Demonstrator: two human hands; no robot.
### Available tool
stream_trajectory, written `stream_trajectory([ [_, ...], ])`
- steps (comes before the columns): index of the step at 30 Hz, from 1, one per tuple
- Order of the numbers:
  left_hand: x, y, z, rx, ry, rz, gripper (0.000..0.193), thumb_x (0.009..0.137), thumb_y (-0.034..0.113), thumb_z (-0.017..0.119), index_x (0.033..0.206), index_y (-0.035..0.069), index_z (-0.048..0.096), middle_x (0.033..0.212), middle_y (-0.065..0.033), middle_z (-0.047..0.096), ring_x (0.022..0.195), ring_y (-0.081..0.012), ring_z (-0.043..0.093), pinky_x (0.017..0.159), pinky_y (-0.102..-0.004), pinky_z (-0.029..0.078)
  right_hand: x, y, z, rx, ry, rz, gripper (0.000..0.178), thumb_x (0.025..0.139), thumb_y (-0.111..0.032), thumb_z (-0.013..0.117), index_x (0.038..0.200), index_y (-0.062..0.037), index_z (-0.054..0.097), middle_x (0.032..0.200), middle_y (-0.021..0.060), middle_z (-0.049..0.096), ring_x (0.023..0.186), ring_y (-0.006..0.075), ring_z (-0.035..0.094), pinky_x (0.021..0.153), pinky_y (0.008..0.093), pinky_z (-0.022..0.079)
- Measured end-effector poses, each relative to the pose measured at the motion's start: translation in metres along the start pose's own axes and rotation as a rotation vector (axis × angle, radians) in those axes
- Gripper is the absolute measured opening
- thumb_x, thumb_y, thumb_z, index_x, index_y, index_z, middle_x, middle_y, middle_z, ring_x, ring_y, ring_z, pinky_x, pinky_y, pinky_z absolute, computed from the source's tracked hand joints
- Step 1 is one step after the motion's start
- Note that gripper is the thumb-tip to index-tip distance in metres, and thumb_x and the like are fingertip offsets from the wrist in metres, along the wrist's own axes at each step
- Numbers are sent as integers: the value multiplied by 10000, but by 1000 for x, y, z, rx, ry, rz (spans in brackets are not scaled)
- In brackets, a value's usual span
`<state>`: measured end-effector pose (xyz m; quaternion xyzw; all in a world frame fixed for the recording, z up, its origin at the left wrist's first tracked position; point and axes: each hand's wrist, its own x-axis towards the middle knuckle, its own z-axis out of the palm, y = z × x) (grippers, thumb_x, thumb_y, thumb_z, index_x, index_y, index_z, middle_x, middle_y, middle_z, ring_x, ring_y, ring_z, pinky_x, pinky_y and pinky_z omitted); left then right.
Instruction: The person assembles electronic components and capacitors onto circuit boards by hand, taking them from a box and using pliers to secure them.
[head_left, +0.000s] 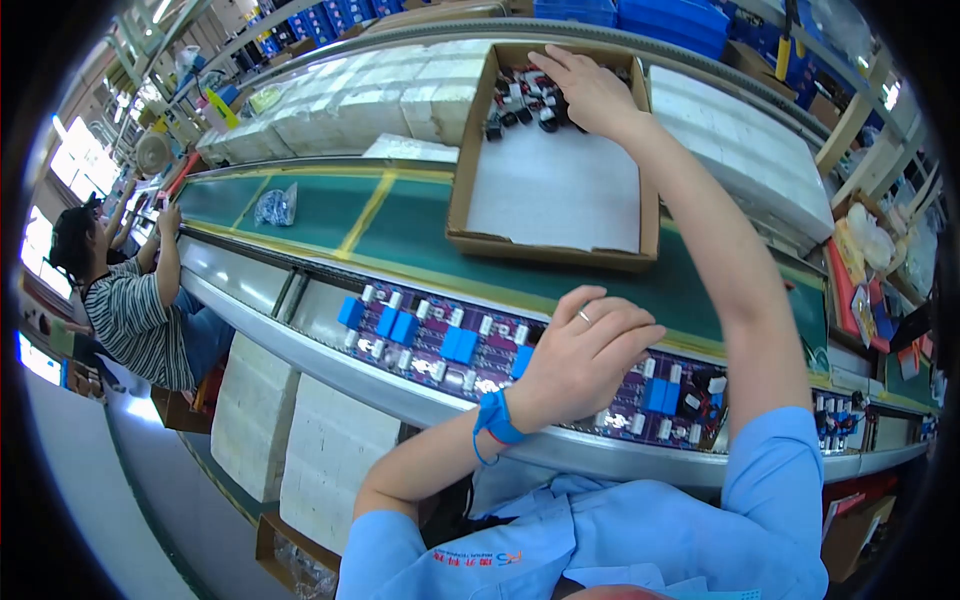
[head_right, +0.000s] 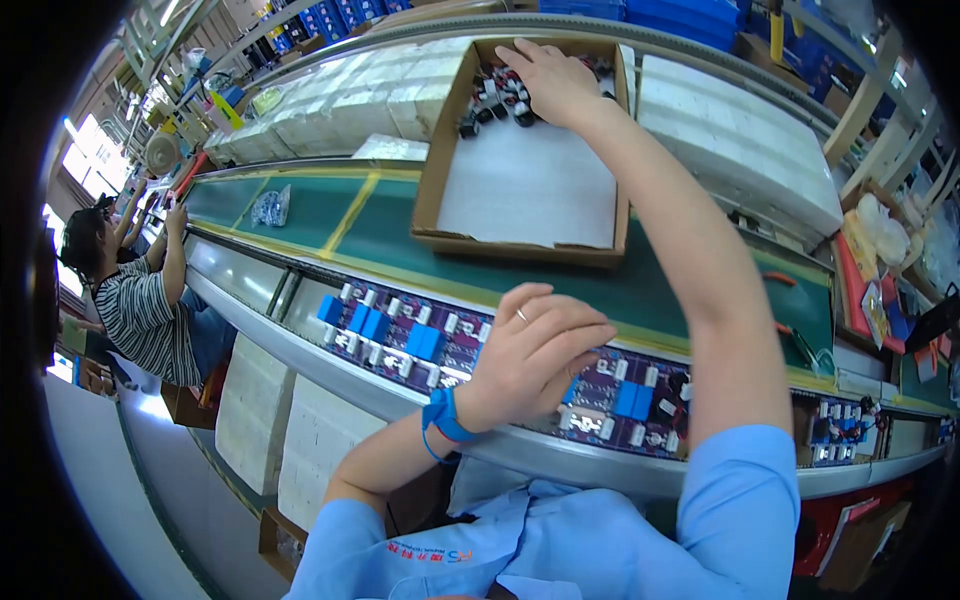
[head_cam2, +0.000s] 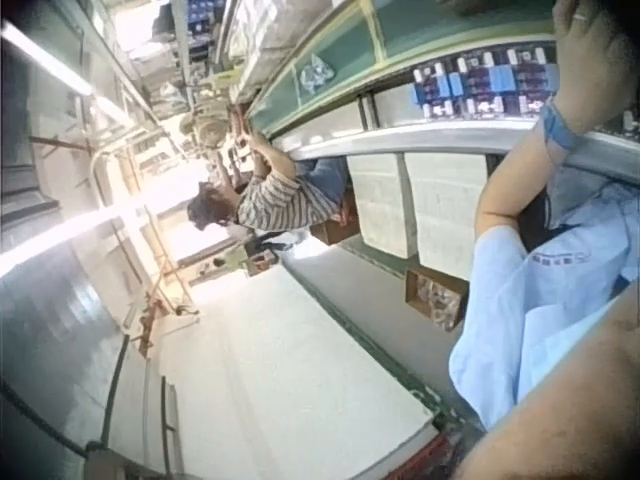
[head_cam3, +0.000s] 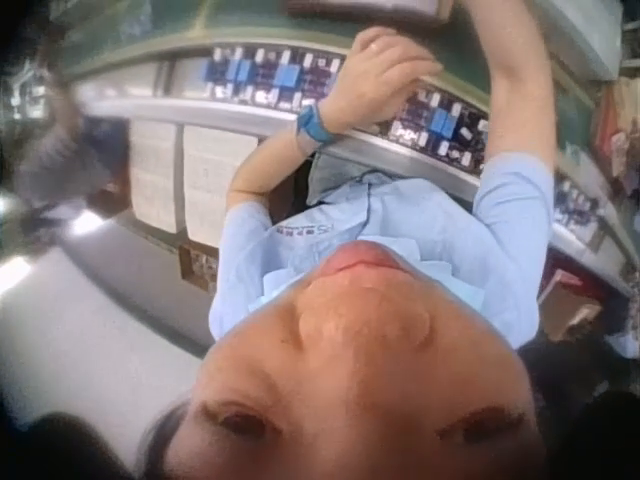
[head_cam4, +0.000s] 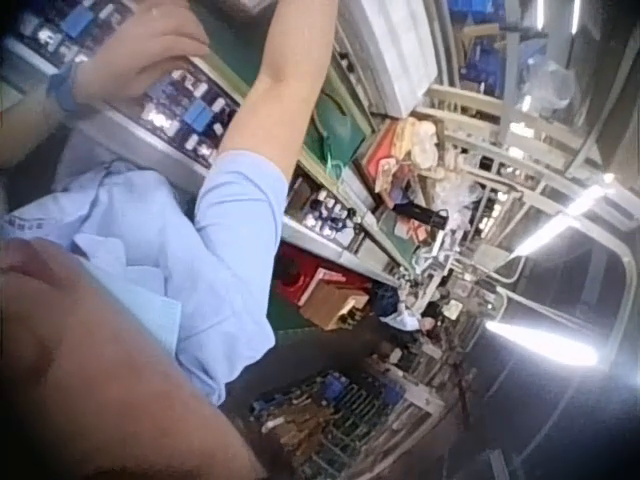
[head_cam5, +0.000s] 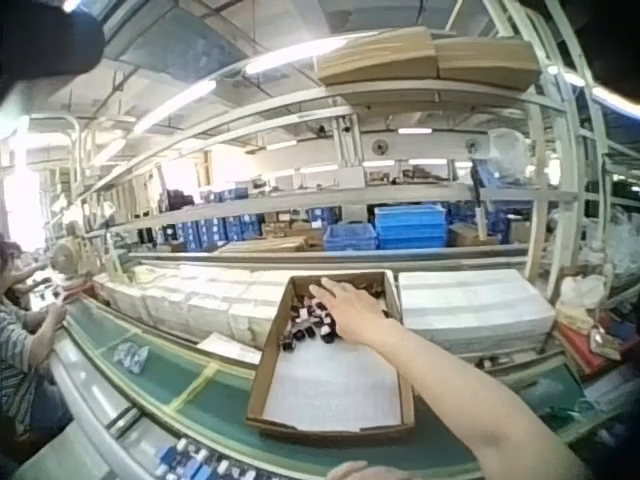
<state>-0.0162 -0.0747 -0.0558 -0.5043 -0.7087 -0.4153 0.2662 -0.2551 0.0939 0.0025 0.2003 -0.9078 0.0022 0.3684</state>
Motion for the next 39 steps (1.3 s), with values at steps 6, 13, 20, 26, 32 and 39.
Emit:
stream_trajectory([
  [6,-13,-10,-16,-52,15,-108,297,744,24,699,1035,39,643,999,-66,640,951,-243,603,876,-398,438,-2,-15,10,-37,-276,7,272,829,-39,615,1093,-105,606,1161,63,622,1014,291,613,845,432,484],
  [13,-15,-10,-21,-150,5,-171,257,782,9,677,1036,36,650,981,-108,660,904,-283,610,825,-383,456,-69,-30,-75,392,40,174,171,889,-106,614,1054,-77,577,949,118,660,866,305,644,740,379,487],
  [20,-18,-9,-21,-935,43,-706,216,980,113,560,1138,-15,632,1015,-107,685,899,-205,647,816,-265,504,-116,-43,-142,845,106,306,147,935,-65,562,1078,-30,563,943,83,652,906,163,653,797,298,495],
  [26,-2,0,-38,-1862,-259,-1089,659,1006,579,295,1332,38,485,1264,-116,593,1128,-223,597,981,-374,456,-172,-126,-220,331,-56,-571,145,737,-135,695,875,-104,664,961,59,618,894,217,636,801,356,543],
  [32,9,25,-35,-1676,-359,-1124,310,951,315,617,1011,13,650,873,-43,648,789,-106,609,708,-253,486,-210,-135,-242,537,-47,-520,348,709,-106,697,1054,-65,675,1072,103,608,963,233,636,821,368,545],
  [39,23,50,-25,-1114,-875,-985,390,916,377,660,853,-7,660,677,-41,613,600,-91,551,554,-264,434,-247,-114,-247,497,-320,-134,318,771,-122,662,1064,-1,636,1073,106,615,896,234,646,652,318,550],
])
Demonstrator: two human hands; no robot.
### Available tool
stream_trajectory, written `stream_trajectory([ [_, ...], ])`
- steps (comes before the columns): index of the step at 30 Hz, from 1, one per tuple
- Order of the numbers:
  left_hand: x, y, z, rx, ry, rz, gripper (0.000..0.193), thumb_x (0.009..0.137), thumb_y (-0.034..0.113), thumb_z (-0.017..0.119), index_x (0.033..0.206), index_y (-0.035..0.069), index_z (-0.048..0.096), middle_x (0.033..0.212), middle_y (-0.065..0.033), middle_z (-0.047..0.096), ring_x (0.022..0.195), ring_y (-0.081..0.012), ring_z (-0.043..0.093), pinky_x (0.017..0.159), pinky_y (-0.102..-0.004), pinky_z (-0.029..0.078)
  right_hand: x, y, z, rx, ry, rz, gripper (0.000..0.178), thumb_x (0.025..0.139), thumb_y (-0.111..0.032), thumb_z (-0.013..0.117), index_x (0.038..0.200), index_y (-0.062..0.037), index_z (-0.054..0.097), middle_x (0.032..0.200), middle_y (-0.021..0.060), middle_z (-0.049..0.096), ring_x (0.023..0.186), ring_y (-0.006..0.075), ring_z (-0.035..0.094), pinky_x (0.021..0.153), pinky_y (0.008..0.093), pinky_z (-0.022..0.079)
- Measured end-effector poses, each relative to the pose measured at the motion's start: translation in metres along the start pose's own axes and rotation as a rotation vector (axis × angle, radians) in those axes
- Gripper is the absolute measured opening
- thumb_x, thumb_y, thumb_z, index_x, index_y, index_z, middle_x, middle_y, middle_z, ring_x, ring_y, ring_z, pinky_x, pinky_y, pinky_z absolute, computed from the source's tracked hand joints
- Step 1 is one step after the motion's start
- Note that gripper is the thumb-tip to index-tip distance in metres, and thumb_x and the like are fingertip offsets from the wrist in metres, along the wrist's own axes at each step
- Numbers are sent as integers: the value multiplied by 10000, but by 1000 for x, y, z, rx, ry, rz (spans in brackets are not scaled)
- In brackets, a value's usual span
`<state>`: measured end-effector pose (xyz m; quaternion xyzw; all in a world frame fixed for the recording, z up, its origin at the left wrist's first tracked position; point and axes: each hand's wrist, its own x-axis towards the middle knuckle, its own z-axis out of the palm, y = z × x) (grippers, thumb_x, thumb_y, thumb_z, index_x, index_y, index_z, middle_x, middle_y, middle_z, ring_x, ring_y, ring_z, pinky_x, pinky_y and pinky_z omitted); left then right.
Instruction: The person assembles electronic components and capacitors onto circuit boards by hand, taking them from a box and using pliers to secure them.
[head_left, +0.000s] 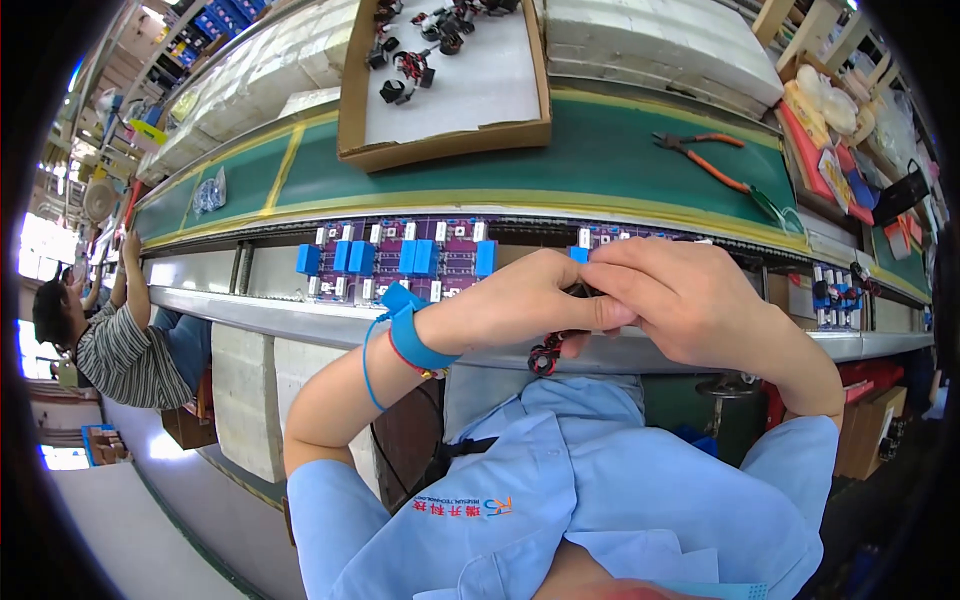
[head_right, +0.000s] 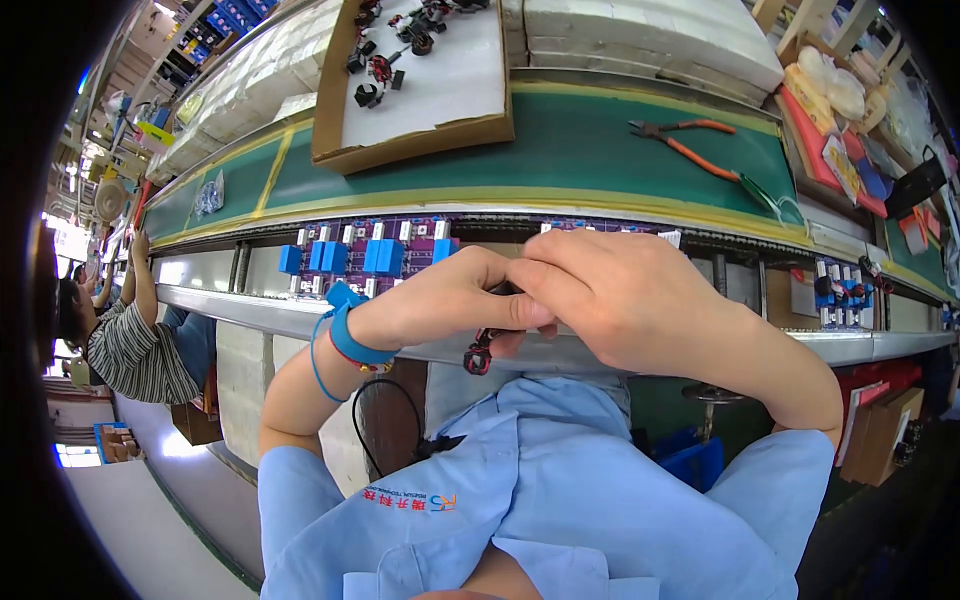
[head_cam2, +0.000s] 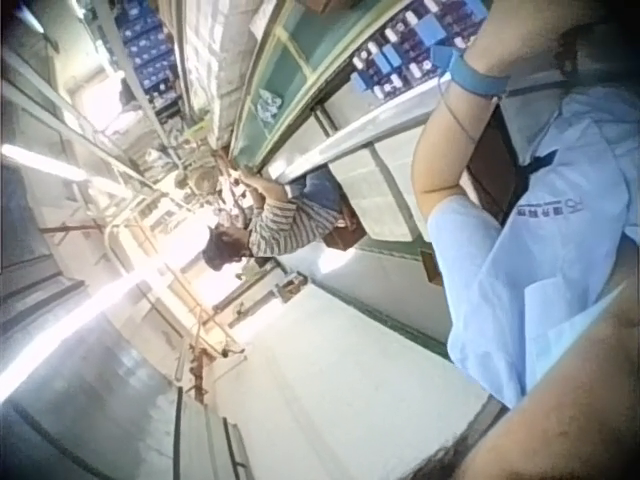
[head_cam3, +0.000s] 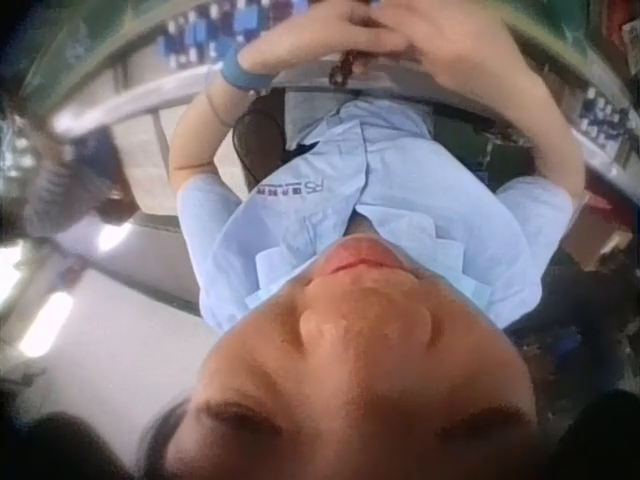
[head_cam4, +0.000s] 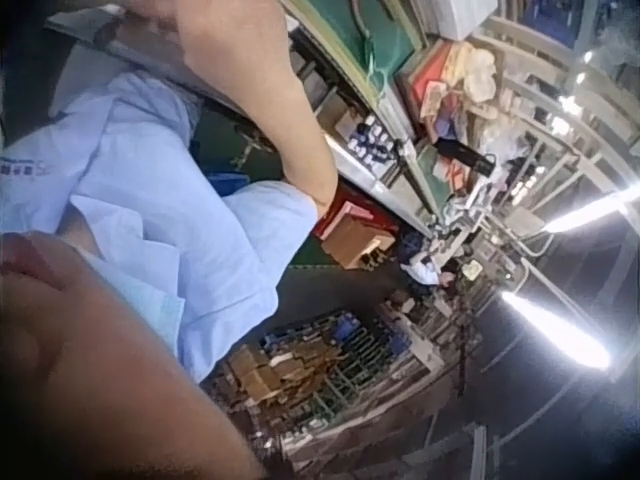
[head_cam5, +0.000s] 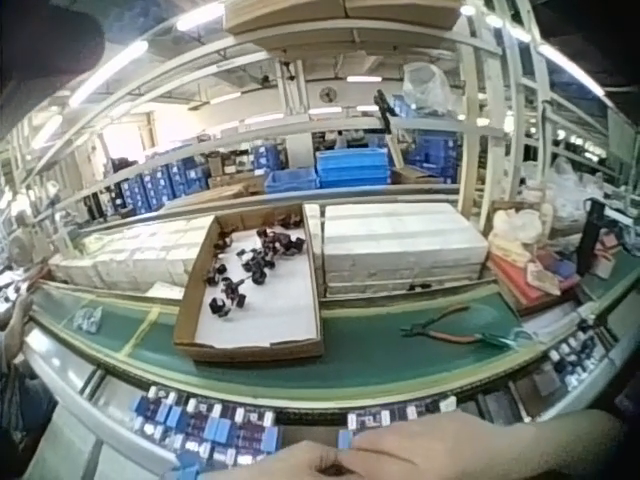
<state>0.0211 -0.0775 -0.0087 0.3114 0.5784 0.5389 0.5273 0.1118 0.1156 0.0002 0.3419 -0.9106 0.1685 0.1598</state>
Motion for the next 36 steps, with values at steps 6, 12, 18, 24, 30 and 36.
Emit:
stream_trajectory([
  [6,4,-10,19,994,558,450,237,819,119,728,1029,47,645,852,-96,670,747,-213,650,815,-352,500,-23,-5,-9,-39,45,188,367,656,-135,768,980,-23,635,910,73,564,776,236,619,594,335,511],
  [12,14,-13,28,946,432,606,330,779,29,726,1089,46,612,886,-86,672,753,-193,662,1131,-464,275,-36,-1,-20,139,259,345,339,616,-114,820,910,-15,683,759,82,534,679,233,575,581,309,461],
  [18,20,22,30,235,397,315,231,895,59,654,1108,-15,608,893,-28,637,782,-74,611,671,-180,441,-38,20,-26,470,350,448,345,762,-215,787,1019,-1,700,836,37,503,722,128,504,611,246,393],
  [24,67,14,31,1149,759,955,294,872,125,730,1117,-10,640,933,-14,648,780,-57,560,703,-199,460,-32,33,-11,1089,682,616,320,892,-180,701,1116,36,628,894,50,617,789,101,591,675,217,485],
  [30,67,11,24,850,652,726,356,805,126,775,1116,10,648,897,15,633,697,-23,492,625,-173,400,-52,25,-33,707,656,763,439,865,-77,725,1261,46,578,1075,111,630,861,116,625,777,207,517],
  [36,87,-2,18,1326,266,494,362,693,76,747,1050,90,686,844,-95,654,596,-200,580,555,-304,471,-170,74,-12,356,475,1024,299,928,-156,638,1207,-53,612,1057,25,665,890,65,587,786,216,449],
])
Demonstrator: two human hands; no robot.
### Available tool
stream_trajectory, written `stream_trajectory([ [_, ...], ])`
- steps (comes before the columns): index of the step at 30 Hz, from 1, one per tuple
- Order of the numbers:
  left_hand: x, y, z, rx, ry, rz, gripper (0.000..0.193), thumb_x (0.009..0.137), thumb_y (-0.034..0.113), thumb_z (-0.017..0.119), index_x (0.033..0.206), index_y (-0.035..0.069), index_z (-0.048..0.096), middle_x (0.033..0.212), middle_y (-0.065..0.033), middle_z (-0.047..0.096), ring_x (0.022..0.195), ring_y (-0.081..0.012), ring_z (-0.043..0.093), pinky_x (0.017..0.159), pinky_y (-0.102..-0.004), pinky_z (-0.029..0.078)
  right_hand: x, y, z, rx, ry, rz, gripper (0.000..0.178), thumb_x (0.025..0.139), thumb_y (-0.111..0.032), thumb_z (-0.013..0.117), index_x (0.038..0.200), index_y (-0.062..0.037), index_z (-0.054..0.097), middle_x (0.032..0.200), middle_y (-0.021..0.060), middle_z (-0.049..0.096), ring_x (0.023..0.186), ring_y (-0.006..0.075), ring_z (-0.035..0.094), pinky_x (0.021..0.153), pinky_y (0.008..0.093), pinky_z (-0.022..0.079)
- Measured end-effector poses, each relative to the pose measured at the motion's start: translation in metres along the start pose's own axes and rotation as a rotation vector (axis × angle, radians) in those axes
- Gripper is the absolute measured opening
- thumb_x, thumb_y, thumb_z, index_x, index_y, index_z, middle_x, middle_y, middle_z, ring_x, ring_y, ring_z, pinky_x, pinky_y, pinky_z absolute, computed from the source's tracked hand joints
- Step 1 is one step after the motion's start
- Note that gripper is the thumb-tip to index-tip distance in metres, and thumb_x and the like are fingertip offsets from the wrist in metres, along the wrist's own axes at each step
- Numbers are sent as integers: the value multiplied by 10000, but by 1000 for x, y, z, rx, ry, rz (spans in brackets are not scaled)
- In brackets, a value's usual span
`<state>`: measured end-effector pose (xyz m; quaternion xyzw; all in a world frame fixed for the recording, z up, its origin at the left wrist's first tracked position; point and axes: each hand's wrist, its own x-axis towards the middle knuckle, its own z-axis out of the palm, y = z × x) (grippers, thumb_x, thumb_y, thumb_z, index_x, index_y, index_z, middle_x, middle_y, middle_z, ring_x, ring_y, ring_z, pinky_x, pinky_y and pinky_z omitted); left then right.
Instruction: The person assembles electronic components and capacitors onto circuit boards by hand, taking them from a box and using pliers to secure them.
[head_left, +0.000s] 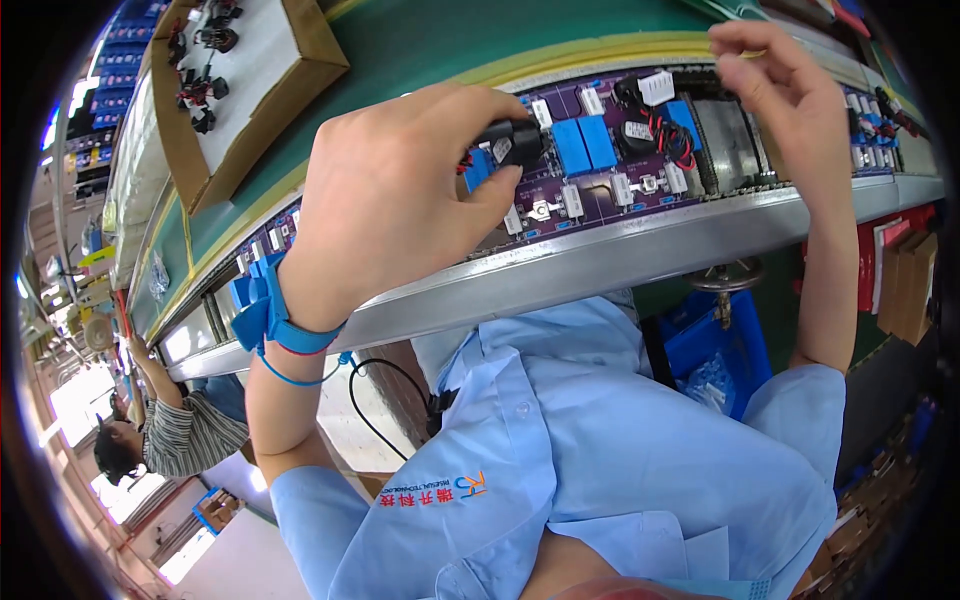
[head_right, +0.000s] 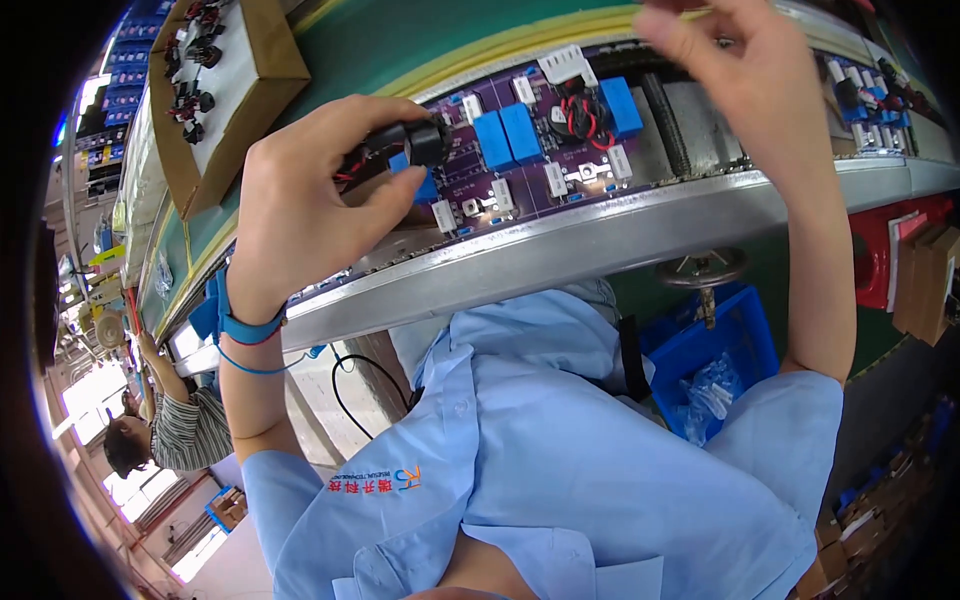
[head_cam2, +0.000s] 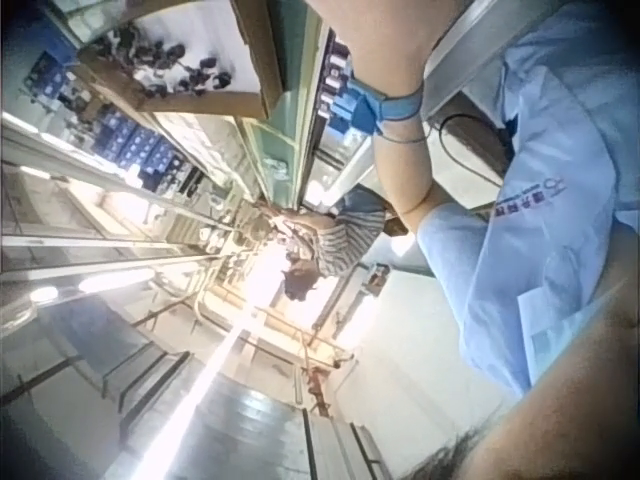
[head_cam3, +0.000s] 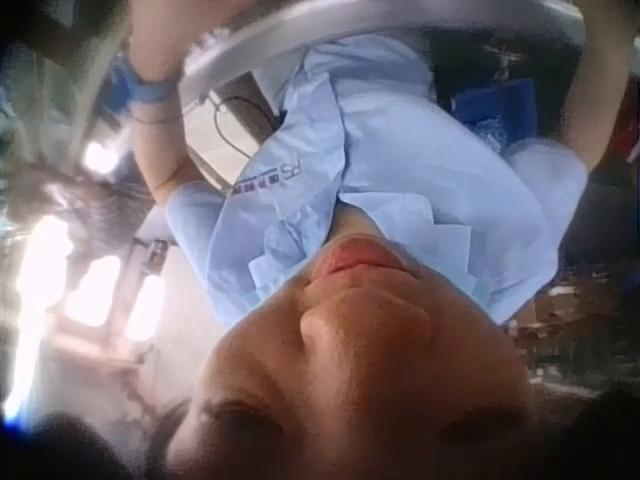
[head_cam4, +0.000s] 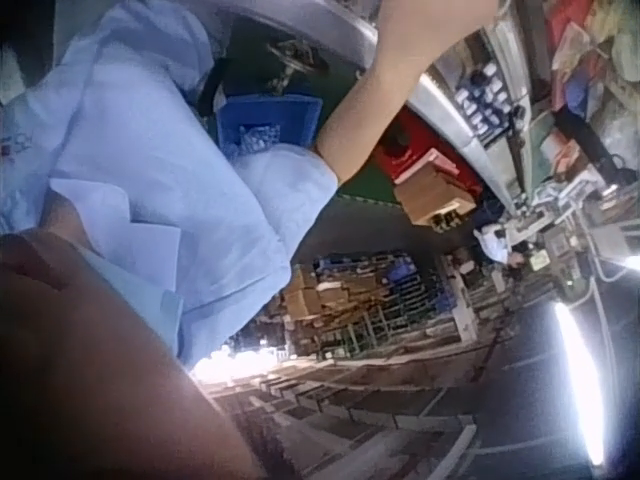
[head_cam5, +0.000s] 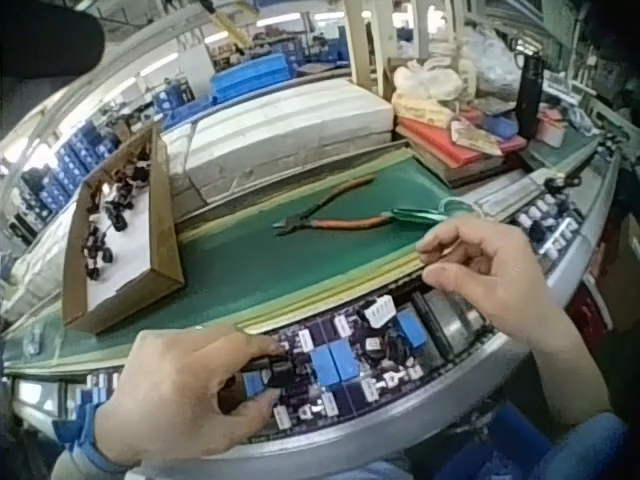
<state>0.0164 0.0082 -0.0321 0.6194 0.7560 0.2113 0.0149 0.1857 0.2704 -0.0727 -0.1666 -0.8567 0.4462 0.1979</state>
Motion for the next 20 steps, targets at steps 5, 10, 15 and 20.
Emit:
stream_trajectory([
  [5,15,3,4,159,-265,53,347,672,91,749,1012,97,679,811,-60,638,644,-246,615,573,-336,483,-17,15,16,60,-276,110,282,942,-175,615,1190,-41,599,1049,20,635,916,77,592,812,226,456],
  [10,28,10,6,268,-319,113,344,674,83,759,1007,96,674,859,-66,659,717,-265,642,614,-339,501,-6,-15,10,2,-253,317,262,902,-90,681,1109,55,611,870,89,651,747,92,598,651,238,497],
  [15,39,22,8,338,-408,157,339,686,63,756,1013,89,669,867,-75,655,735,-270,637,631,-346,504,-13,-10,12,-100,-183,328,206,920,-103,662,1042,54,607,774,64,633,659,82,568,595,234,467],
  [20,38,23,4,444,-478,177,344,707,59,749,1040,83,667,890,-70,657,725,-260,634,628,-346,500,1,-26,29,-122,-212,303,238,930,-140,662,1072,45,611,791,74,659,669,82,589,592,223,474],
])
